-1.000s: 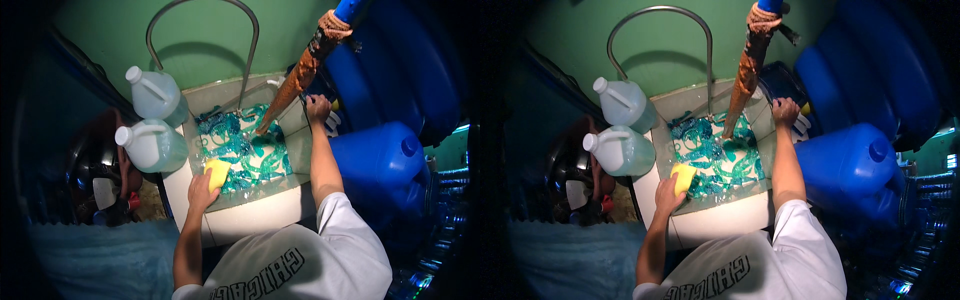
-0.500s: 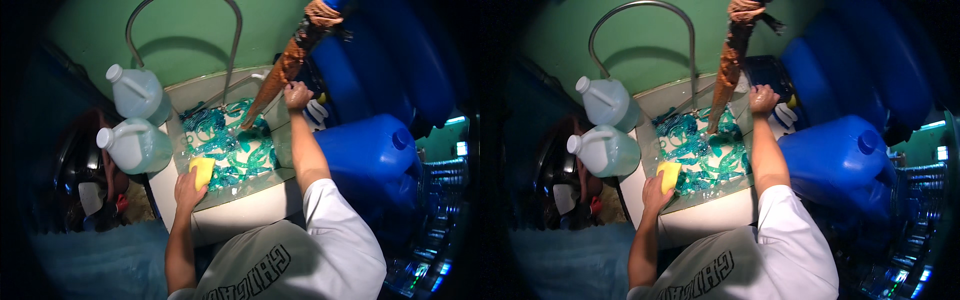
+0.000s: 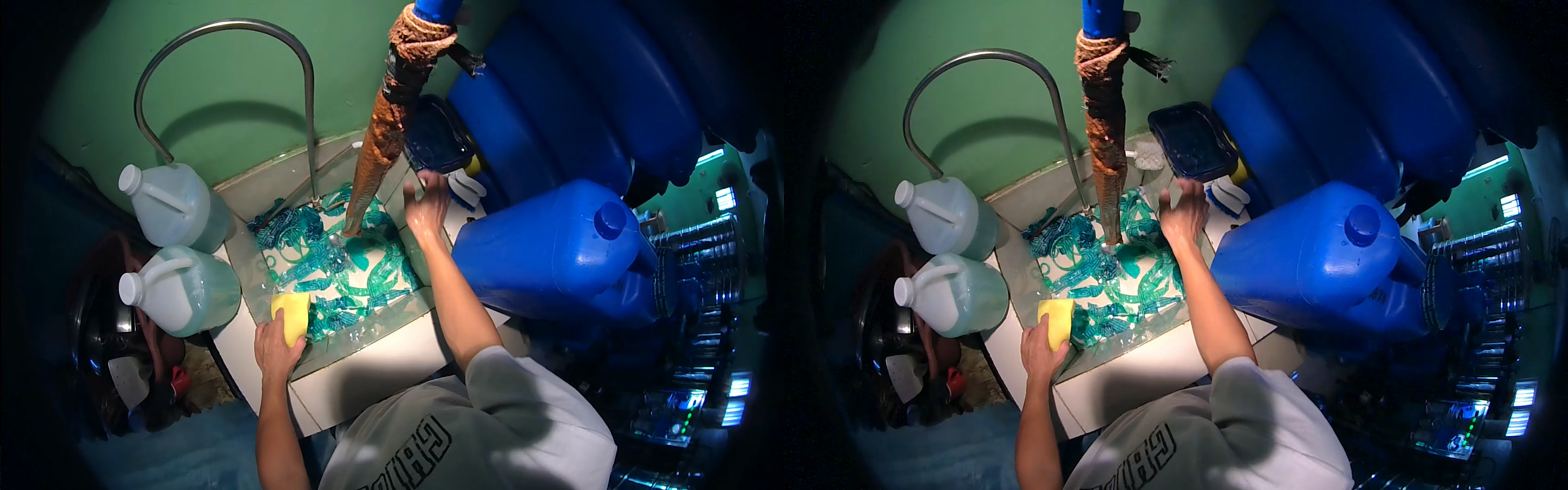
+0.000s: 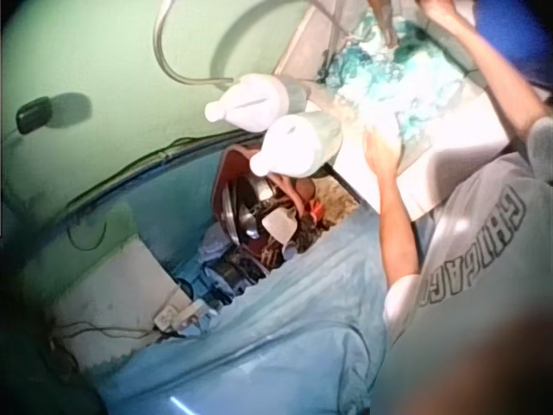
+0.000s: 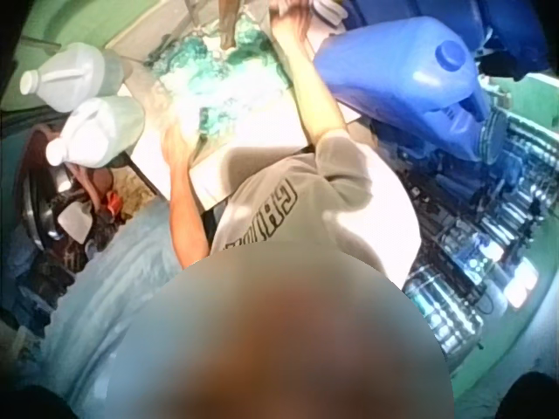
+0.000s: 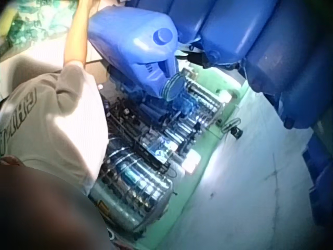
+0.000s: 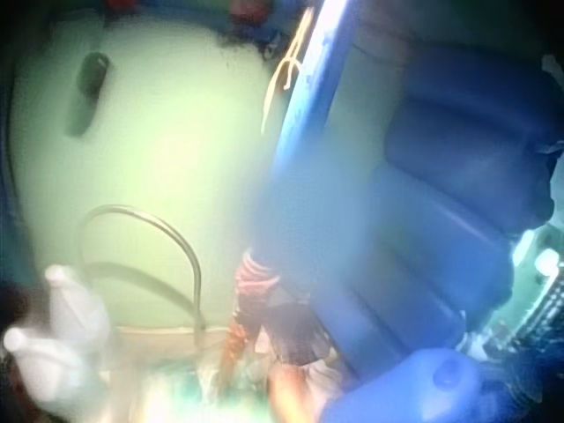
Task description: The person pours liquid from a white jug into a sink, then uses a yellow sponge to scrub a small dark container and a large blue water jug. They rinse the sponge under running water and continue scrubbing the blue jug's exterior before placing it on the counter.
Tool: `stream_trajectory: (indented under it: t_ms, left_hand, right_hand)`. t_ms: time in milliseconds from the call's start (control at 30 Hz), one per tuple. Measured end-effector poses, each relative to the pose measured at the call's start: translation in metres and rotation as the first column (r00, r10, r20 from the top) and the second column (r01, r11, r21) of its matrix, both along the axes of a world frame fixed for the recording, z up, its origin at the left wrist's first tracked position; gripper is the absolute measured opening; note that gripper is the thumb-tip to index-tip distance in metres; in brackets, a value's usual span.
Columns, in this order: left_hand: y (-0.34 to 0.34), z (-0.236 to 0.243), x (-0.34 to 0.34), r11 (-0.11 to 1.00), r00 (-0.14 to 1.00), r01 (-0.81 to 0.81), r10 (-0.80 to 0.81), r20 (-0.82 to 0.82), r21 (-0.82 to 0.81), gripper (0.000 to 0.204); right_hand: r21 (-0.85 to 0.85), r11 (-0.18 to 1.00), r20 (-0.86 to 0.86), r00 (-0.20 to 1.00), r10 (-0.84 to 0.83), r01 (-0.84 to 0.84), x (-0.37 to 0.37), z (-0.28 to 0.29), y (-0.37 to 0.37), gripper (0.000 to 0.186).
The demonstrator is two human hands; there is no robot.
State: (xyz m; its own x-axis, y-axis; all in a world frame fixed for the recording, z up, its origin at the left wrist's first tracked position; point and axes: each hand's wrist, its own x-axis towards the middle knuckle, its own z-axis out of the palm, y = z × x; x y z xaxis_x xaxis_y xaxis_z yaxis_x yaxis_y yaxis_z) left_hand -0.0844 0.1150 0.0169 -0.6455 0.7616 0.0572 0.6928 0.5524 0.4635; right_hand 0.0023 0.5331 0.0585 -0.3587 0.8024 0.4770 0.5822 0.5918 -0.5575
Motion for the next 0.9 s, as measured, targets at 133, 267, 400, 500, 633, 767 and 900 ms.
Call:
stream_trajectory:
  t_ms: [133,267,400,500,633,767,900]
  left_hand:
    - [-0.002,-0.003,-0.001,1.0,0.998,0.021,-0.02,-0.054,0.016,0.073]
    - [-0.001,-0.005,-0.001,1.0,1.0,0.015,-0.015,0.014,0.016,0.072]
    - [0.0,-0.002,-0.002,0.999,0.999,0.032,-0.032,0.015,0.003,0.072]
    - [0.0,0.0,0.0,0.999,0.999,0.04,-0.04,-0.004,0.006,0.072]
    - [0.0,0.001,0.001,0.999,1.0,0.028,-0.029,-0.013,-0.018,0.073]
    - [-0.001,-0.002,0.001,1.0,1.0,0.028,-0.028,0.006,-0.011,0.072]
    - [-0.003,-0.003,0.0,1.0,1.0,0.016,-0.016,0.012,-0.007,0.073]
  right_hand:
    - [-0.225,0.973,0.711,0.676,0.194,-0.043,0.06,0.01,-0.037,0.051]
    - [-0.306,0.952,0.939,0.167,0.301,0.003,0.084,0.029,-0.059,0.063]
    - [-0.387,0.921,0.921,-0.041,0.388,0.043,0.094,0.038,-0.066,0.064]
    - [-0.358,0.932,0.932,-0.09,0.352,-0.055,0.112,0.034,-0.068,0.065]
    - [-0.368,0.924,0.928,-0.104,0.357,-0.109,0.135,0.019,-0.069,0.066]
    - [-0.244,0.964,0.929,0.26,0.263,-0.104,0.131,0.004,-0.051,0.069]
    - [-0.03,0.977,0.817,0.568,-0.097,0.21,0.1,-0.007,-0.007,0.077]
